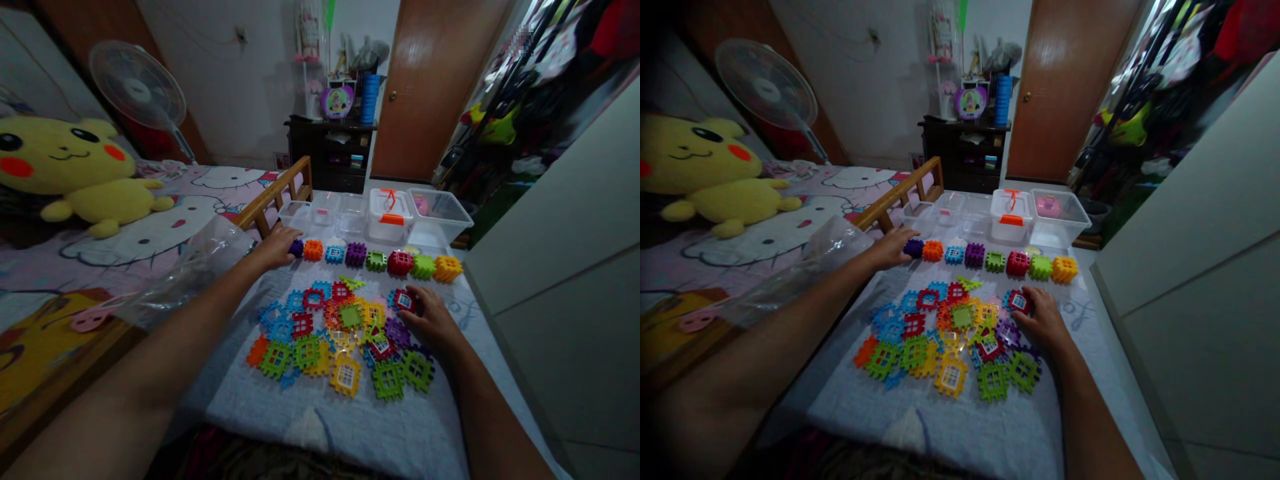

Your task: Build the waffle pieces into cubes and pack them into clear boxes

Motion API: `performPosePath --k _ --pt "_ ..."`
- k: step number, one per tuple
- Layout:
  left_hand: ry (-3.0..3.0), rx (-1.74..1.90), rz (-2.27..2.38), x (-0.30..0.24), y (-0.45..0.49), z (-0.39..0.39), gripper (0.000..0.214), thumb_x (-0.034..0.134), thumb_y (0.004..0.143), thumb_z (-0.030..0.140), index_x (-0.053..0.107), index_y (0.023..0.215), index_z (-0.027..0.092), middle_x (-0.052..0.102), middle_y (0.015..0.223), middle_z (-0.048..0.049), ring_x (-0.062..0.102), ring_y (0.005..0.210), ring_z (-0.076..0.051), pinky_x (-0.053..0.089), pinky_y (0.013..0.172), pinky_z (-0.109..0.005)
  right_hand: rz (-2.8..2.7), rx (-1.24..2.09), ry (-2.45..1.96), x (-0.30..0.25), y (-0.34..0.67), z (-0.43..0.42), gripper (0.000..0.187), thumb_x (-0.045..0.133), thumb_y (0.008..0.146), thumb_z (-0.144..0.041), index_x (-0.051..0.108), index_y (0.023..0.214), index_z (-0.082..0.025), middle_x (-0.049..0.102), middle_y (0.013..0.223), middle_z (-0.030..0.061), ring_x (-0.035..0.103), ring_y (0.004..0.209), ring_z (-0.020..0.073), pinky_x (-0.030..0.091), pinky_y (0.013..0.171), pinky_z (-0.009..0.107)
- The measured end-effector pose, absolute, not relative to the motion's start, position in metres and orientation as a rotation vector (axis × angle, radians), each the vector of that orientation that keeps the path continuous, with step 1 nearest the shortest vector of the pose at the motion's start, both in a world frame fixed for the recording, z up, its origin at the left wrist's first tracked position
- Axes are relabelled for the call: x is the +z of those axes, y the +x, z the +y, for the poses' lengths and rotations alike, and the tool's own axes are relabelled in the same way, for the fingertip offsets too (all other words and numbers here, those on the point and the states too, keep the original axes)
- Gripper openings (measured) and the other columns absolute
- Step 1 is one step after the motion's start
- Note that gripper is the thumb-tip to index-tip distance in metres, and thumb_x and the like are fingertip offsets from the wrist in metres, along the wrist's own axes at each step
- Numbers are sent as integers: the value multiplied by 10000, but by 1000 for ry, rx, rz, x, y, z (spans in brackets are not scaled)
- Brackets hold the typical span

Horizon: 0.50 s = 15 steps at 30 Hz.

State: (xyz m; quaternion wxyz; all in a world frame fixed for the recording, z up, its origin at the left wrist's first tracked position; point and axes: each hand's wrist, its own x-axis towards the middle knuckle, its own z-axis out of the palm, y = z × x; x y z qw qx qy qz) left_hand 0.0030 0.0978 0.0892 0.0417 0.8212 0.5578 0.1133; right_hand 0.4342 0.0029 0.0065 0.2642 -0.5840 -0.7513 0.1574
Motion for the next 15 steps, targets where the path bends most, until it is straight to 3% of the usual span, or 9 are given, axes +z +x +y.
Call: performPosePath --k 8,15 --pt "2308 513 1513 70 4 -19 406 626 785 359 654 1171 236 660 1253 -103 587 1194 -290 427 1080 -426 -2053 432 -1547 13 431 1 467 683 750 -385 655 1183 -212 655 1104 108 599 1029 287 467 944 465" --pt "2253 544 1576 46 9 -86 435 596 844 506 661 1201 265 624 1326 -106 544 1248 -312 401 1099 -476 -2060 397 -1532 9 428 2 533 655 747 -380 625 1232 -161 633 1139 132 587 1054 289 464 962 461"
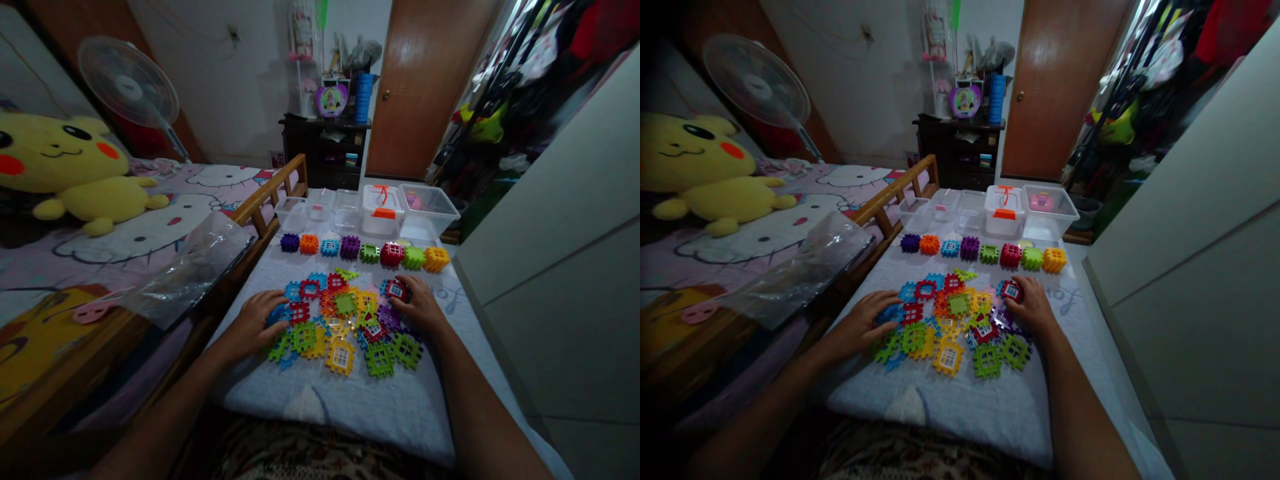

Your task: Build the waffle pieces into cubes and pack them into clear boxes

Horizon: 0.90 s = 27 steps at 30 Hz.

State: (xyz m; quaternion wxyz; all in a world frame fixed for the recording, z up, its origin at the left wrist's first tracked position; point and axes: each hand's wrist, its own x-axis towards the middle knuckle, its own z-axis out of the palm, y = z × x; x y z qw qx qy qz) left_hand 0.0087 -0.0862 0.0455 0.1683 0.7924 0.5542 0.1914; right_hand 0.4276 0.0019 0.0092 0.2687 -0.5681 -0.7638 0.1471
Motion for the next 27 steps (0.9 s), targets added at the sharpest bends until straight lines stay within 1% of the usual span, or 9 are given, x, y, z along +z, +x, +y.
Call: performPosePath --k 3,7,10,16,21,24,27 --pt "2261 572 1646 28 14 -97 477 573 860 540 638 1247 269 568 1399 -110 491 1303 -328 365 1120 -508 -2024 394 -1528 8 426 2 536 661 738 -388 621 1225 -168 628 1137 127 591 1046 285 470 956 459" --pt "2258 630 1710 15 25 -99 481 531 899 522 604 1283 241 559 1398 -118 482 1308 -321 356 1120 -510 -1970 402 -1532 9 425 1 511 672 740 -403 629 1186 -158 641 1099 131 601 1011 283 486 921 454" --pt "2261 678 1714 14 32 -92 488 539 905 508 585 1295 219 569 1377 -122 500 1285 -312 376 1102 -491 -1955 423 -1530 9 425 2 507 671 746 -422 632 1169 -144 646 1091 139 609 978 276 497 890 440" --pt "2252 704 1709 17 40 -82 469 520 922 495 567 1290 208 602 1327 -114 524 1247 -293 375 1081 -490 -1939 433 -1536 6 427 3 495 675 740 -444 648 1153 -172 652 1070 126 616 950 276 501 857 438" --pt "2215 689 1759 26 40 -78 392 494 940 424 574 1267 223 598 1347 -106 515 1262 -285 302 1111 -536 -1977 418 -1511 5 427 3 499 677 744 -441 646 1166 -176 637 1089 127 607 989 284 486 905 449" --pt "2244 702 1721 38 42 -71 326 493 934 354 612 1203 213 621 1311 -100 534 1236 -265 352 1085 -478 -2000 406 -1509 4 428 4 500 683 738 -442 643 1168 -189 636 1087 115 602 994 284 476 924 458" --pt "2304 576 1652 50 47 -60 290 525 906 294 639 1158 207 664 1241 -91 565 1197 -261 381 1067 -452 -2021 391 -1510 3 429 5 497 686 734 -432 640 1167 -191 634 1088 113 599 997 286 471 932 464"
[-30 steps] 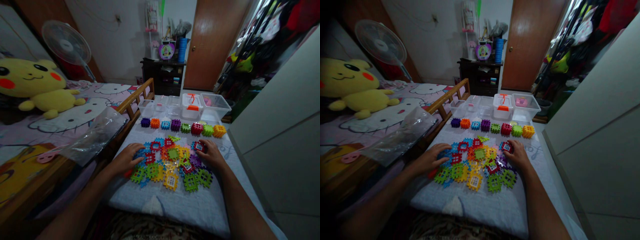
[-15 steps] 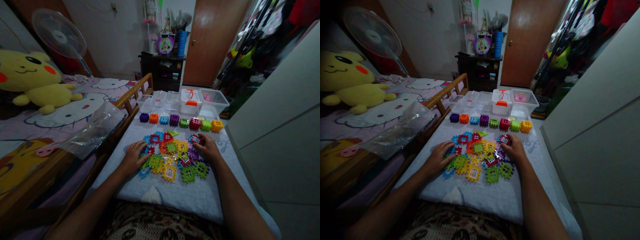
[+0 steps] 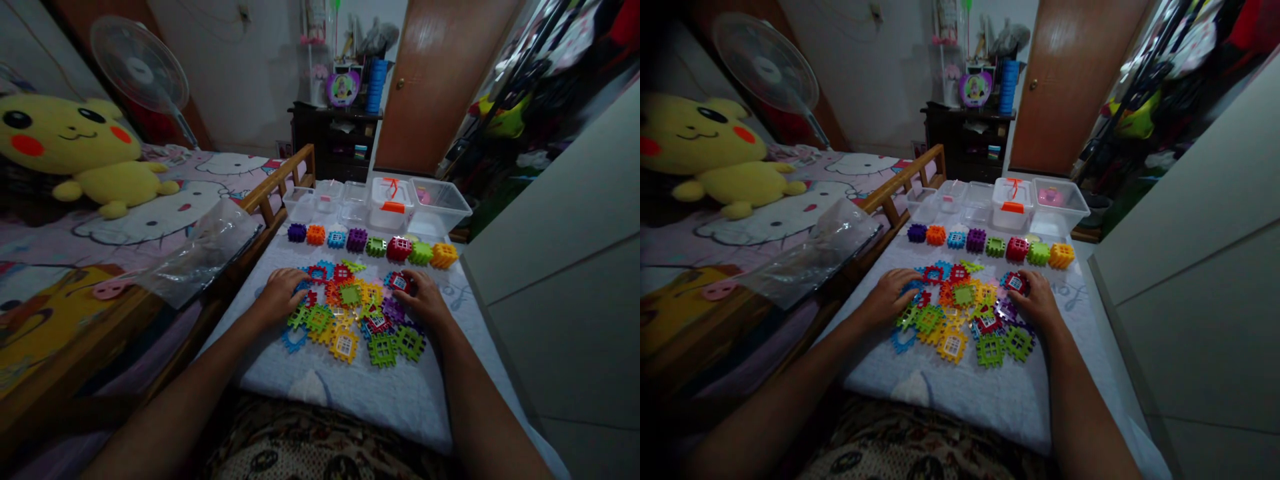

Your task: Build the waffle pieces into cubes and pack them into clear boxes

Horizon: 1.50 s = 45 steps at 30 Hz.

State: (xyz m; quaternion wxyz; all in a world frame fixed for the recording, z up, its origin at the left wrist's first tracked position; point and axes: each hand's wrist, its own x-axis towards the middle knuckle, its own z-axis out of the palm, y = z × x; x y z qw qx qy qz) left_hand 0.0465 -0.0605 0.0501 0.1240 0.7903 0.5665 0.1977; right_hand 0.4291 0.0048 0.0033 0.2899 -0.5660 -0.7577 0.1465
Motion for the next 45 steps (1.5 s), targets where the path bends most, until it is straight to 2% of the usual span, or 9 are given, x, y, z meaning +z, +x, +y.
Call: performPosePath --k 5,11,18,23,29,33,36,40,45 --pt "2327 266 1544 60 47 -51 345 600 831 215 647 1173 216 663 1262 -99 584 1198 -283 407 1061 -450 -2037 382 -1497 2 431 5 488 675 748 -435 633 1168 -191 637 1076 112 600 988 284 475 919 455" --pt "2328 332 1568 64 43 -43 322 581 846 201 650 1160 197 681 1188 -99 608 1135 -265 443 1036 -411 -2061 363 -1522 1 431 6 479 666 759 -449 635 1162 -193 640 1067 117 596 994 293 475 905 454" --pt "2440 341 1542 53 56 -17 414 649 804 195 619 1217 172 644 1257 -118 569 1196 -270 421 1069 -403 -2057 374 -1506 5 429 4 449 655 770 -443 640 1146 -196 642 1069 108 600 978 277 475 902 434" --pt "2489 292 1561 44 61 -8 287 638 825 210 681 1108 193 674 1179 -101 612 1121 -259 461 1004 -385 -2056 369 -1515 6 429 4 449 651 766 -436 642 1146 -197 642 1057 104 597 960 275 473 893 435" --pt "2399 452 1610 51 63 -7 240 506 932 230 707 1057 191 721 1065 -84 649 1006 -228 482 938 -349 -2059 366 -1501 5 429 5 450 663 753 -428 643 1137 -196 639 1060 108 591 979 280 466 910 445" --pt "2238 738 1573 67 79 -11 272 465 948 250 684 1103 207 715 1113 -64 642 1038 -219 475 953 -348 -2063 364 -1493 5 429 5 426 664 759 -420 643 1129 -209 638 1043 100 591 956 276 469 904 452" --pt "2048 869 1456 77 98 -16 269 456 944 266 658 1111 203 723 1015 -40 661 936 -202 498 879 -334 -2063 366 -1491 6 428 4 416 659 764 -414 643 1125 -207 638 1030 99 591 951 277 473 897 456" --pt "1798 848 1257 78 124 -21 224 456 921 250 615 1066 189 694 855 -12 644 773 -167 509 736 -293 -2030 376 -1493 6 428 3 411 659 754 -396 647 1123 -215 641 1049 97 593 974 282 475 904 465" --pt "1933 703 1236 70 148 -25 151 488 896 200 636 927 192 693 925 -39 638 874 -187 501 841 -330 -1980 389 -1421 21 421 -2 410 660 753 -363 643 1127 -195 631 1062 112 592 989 286 474 922 471"
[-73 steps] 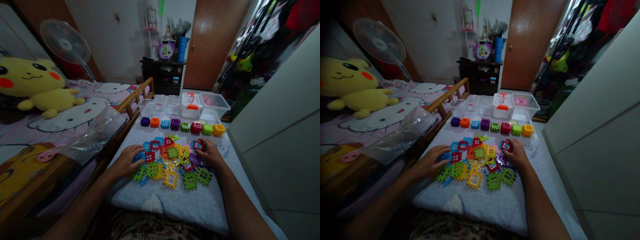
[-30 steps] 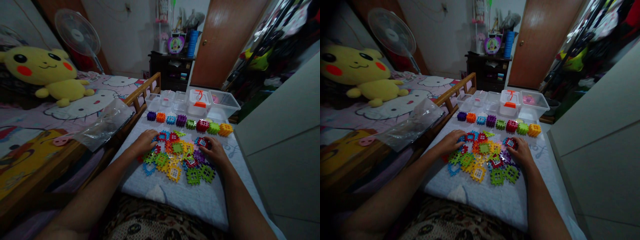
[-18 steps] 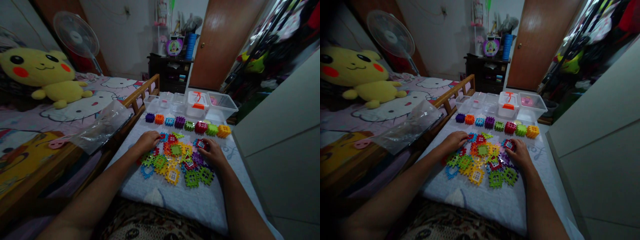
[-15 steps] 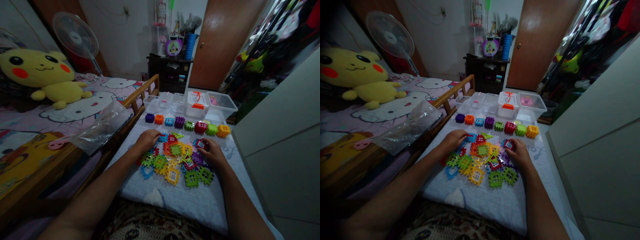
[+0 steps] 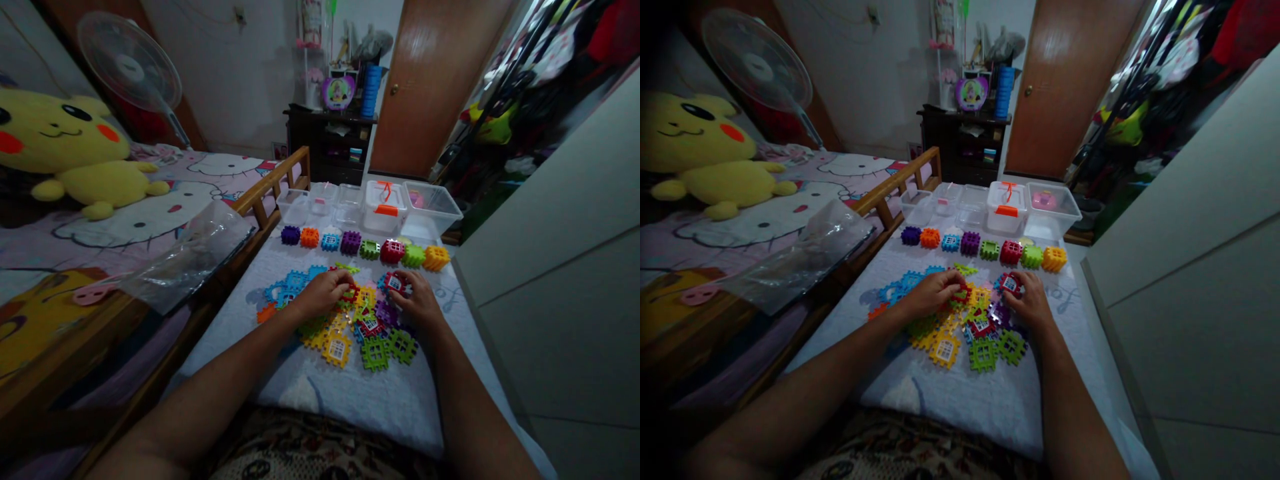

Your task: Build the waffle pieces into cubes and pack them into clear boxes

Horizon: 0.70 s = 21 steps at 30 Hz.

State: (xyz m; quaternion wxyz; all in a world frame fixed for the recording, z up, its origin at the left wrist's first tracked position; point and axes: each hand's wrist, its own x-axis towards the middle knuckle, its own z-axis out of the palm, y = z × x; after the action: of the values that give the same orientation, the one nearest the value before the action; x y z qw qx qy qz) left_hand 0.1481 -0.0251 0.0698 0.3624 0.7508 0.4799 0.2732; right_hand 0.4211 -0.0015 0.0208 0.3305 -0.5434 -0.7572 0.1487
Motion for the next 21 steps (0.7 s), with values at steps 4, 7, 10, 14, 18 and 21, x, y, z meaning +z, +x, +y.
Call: performPosePath --k 4,7,10,14,18,21 --pt "2168 680 1371 65 153 -23 161 524 872 152 656 958 188 680 1046 -71 601 1052 -227 450 996 -385 -1988 392 -1298 39 400 -12 415 666 778 -352 627 1166 -210 633 1139 115 575 1068 292 463 961 474" --pt "2214 660 1436 62 143 -19 235 534 872 147 649 1075 180 669 1143 -82 579 1118 -235 429 1037 -398 -2013 411 -1271 41 384 -17 422 675 784 -355 624 1182 -223 636 1174 105 560 1127 295 440 1005 487" --pt "2249 577 1441 63 130 -16 303 562 861 160 638 1152 191 663 1203 -78 568 1162 -244 415 1057 -405 -2027 429 -1280 36 378 -16 444 691 768 -352 627 1188 -221 634 1179 108 557 1142 303 426 1025 507" --pt "2383 451 1291 66 128 -17 390 645 828 229 624 1217 213 631 1302 -86 523 1238 -278 376 1090 -443 -2025 436 -1301 29 380 -13 438 699 761 -355 635 1175 -227 639 1148 104 568 1111 304 430 1011 515" --pt "2503 365 1135 64 139 -18 324 636 814 181 666 1136 211 678 1203 -86 558 1176 -271 397 1057 -435 -2028 454 -1294 26 383 -13 412 692 773 -370 640 1156 -226 637 1112 98 572 1090 291 447 986 491" --pt "2496 387 1181 61 145 -13 215 562 862 168 707 1016 211 709 1055 -90 601 1070 -265 435 992 -426 -2022 460 -1312 25 386 -13 400 687 775 -373 643 1146 -231 638 1110 93 578 1081 286 451 978 482"
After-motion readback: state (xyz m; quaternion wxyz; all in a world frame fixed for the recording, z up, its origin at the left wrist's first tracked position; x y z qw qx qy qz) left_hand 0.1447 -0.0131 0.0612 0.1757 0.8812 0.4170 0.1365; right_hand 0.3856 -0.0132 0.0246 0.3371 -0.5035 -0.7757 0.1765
